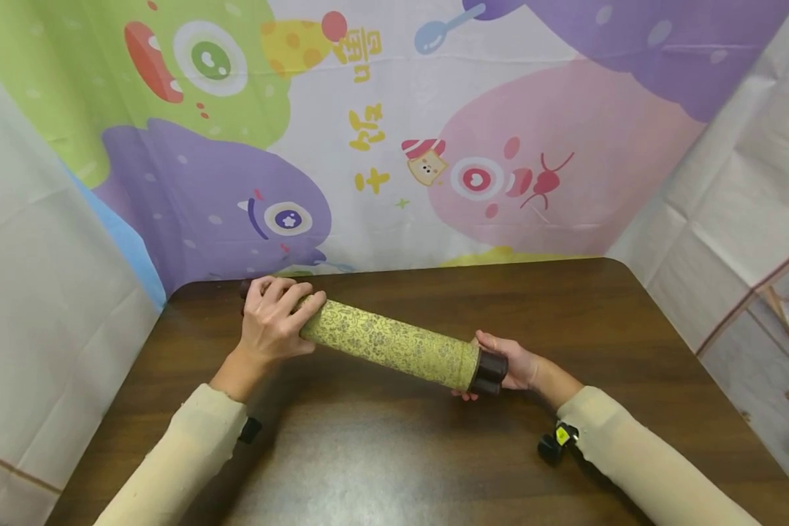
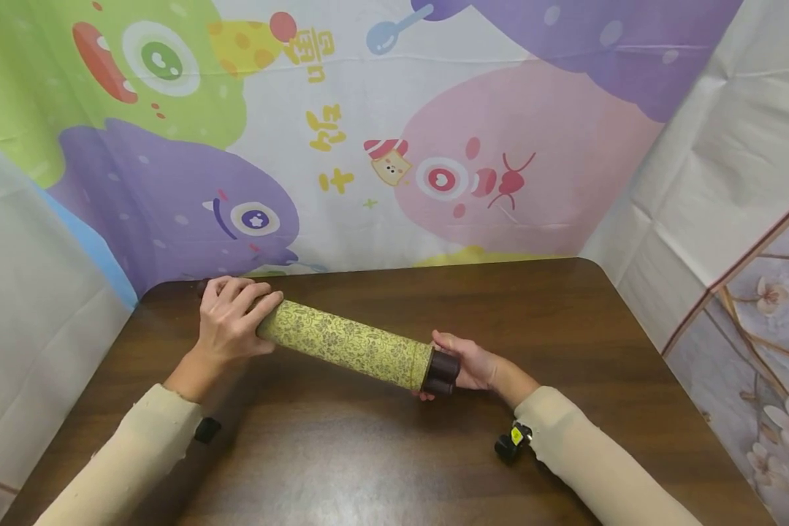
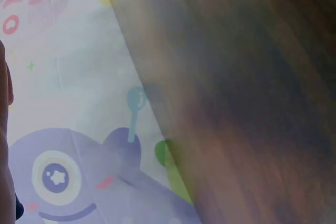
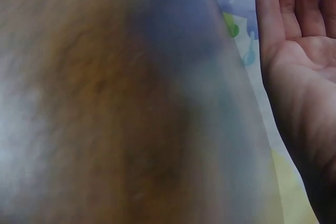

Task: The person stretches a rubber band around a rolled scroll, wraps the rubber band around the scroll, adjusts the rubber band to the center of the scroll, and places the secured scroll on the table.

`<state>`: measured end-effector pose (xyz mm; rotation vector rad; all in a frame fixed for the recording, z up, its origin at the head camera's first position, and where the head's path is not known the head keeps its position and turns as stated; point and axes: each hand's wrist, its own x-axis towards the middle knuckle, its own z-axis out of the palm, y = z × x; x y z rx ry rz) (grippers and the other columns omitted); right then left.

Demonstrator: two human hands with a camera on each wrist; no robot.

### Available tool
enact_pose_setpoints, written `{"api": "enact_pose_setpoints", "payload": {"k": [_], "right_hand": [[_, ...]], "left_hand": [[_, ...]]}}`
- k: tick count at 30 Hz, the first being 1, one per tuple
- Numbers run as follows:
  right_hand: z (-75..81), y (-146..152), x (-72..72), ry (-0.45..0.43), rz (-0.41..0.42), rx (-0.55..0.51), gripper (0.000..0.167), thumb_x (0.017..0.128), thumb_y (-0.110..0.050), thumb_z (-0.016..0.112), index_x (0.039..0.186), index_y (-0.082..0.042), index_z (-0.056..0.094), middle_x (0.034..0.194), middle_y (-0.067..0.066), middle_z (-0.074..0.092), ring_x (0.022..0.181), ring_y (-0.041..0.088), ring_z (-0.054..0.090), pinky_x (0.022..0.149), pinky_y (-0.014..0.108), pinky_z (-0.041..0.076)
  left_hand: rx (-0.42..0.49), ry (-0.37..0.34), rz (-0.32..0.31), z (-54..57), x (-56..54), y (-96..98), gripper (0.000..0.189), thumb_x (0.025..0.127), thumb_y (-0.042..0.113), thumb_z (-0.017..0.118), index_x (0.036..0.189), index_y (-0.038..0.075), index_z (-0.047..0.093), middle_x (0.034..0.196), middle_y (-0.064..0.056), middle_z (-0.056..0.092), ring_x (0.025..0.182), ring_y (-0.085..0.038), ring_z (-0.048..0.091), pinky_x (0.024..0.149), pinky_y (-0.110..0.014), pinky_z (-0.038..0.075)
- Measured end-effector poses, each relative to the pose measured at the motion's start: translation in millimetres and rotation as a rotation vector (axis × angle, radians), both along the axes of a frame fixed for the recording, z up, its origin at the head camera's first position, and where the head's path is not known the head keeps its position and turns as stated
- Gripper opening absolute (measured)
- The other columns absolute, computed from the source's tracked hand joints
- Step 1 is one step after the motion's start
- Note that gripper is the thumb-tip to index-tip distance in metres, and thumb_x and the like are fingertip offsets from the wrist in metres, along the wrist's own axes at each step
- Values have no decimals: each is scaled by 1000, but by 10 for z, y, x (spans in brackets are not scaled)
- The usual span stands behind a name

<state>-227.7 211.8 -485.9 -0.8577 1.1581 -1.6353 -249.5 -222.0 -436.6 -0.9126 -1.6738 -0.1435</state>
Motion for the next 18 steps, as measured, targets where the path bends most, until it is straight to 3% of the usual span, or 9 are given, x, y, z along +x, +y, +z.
{"api": "enact_pose_setpoints", "payload": {"k": [3,9,18], "right_hand": [[-25,8,3,11,-2,29,48,116,-66,39,122,-29,68,122,-5,83,117,15,81,96,31,65],[-71,13,0,11,2,27,47,116,-65,38,120,-29,69,122,-5,84,118,16,82,98,33,66],[-65,8,-9,6,72,-15,53,116,-66,38,127,-28,73,124,-3,84,119,14,80,104,34,64]], "left_hand": [[-15,50,-13,42,1,12,46,64,24,61,105,12,78,91,-12,77,80,-37,69,70,-58,52],[-29,82,-9,49,8,6,41,67,24,62,103,12,78,90,-12,77,78,-37,68,67,-57,53],[-43,98,-2,43,14,-23,40,70,25,62,104,12,78,90,-11,77,78,-36,68,67,-57,53]]}}
